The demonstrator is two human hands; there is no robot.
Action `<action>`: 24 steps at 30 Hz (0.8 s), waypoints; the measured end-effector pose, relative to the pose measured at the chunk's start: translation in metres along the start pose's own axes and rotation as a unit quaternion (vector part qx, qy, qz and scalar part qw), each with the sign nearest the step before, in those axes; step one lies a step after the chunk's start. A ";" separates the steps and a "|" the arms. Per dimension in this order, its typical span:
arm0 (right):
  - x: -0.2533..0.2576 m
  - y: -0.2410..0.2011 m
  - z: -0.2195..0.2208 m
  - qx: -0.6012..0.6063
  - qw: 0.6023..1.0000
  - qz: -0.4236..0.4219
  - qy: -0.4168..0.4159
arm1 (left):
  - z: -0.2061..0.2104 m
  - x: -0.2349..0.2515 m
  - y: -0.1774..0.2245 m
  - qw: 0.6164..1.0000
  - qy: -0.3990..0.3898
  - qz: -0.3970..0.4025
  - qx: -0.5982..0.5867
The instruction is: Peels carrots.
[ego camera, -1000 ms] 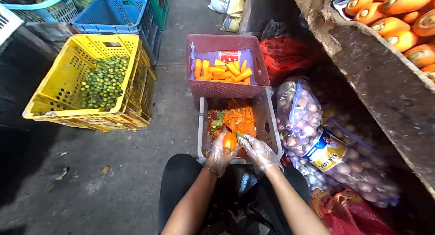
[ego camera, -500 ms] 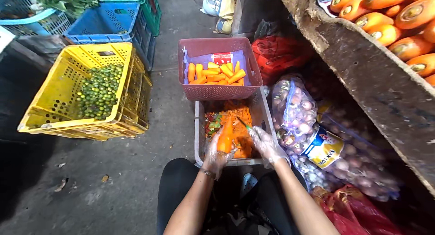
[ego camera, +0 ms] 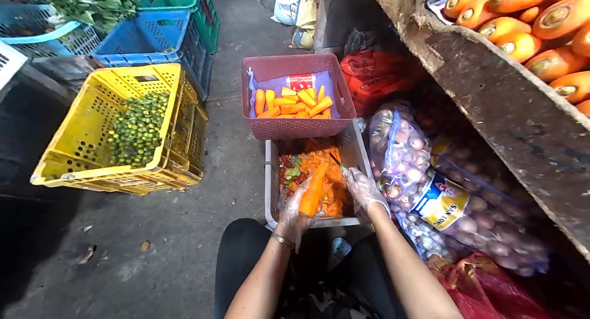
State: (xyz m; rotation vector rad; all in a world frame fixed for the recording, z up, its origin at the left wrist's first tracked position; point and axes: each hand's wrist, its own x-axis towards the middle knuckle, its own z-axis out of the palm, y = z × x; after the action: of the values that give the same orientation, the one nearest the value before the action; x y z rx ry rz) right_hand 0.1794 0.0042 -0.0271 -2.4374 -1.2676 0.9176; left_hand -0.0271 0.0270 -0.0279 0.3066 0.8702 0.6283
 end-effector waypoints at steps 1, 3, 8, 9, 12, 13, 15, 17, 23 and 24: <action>-0.006 0.001 0.002 0.017 1.000 -0.019 0.002 | 0.000 0.001 0.001 1.000 0.015 0.002 -0.002; -0.033 -0.001 0.008 0.031 0.997 -0.066 -0.006 | 0.000 0.005 0.003 0.999 0.049 0.011 -0.015; -0.099 -0.006 0.030 0.013 0.987 -0.156 -0.026 | -0.003 0.015 0.000 0.993 0.095 0.067 -0.010; -0.104 -0.003 0.036 0.011 0.984 -0.180 0.000 | -0.004 0.018 -0.002 0.993 0.090 0.082 -0.009; -0.106 -0.002 0.044 -0.021 0.979 -0.202 0.026 | -0.007 0.024 -0.006 0.991 0.081 0.109 -0.001; -0.104 -0.005 0.043 -0.039 0.981 -0.191 0.020 | -0.007 0.025 -0.007 0.990 0.080 0.117 0.000; -0.100 -0.015 0.038 -0.074 0.983 -0.169 0.008 | -0.006 0.023 -0.007 0.989 0.088 0.118 0.002; -0.095 -0.027 0.034 -0.106 0.983 -0.151 -0.015 | -0.007 0.023 -0.003 0.987 0.118 0.110 0.007; -0.056 -0.034 0.019 -0.058 0.997 -0.013 -0.046 | -0.009 0.020 -0.011 0.994 0.055 0.094 0.014; -0.045 -0.027 0.015 -0.051 0.998 0.022 -0.040 | -0.007 0.018 -0.013 0.995 0.038 0.093 0.022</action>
State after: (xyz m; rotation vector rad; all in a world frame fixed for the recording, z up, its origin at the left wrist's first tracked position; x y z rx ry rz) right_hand 0.1338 -0.0168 -0.0071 -2.5406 -1.3234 0.9950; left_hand -0.0194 0.0280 -0.0497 0.4090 0.9372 0.7974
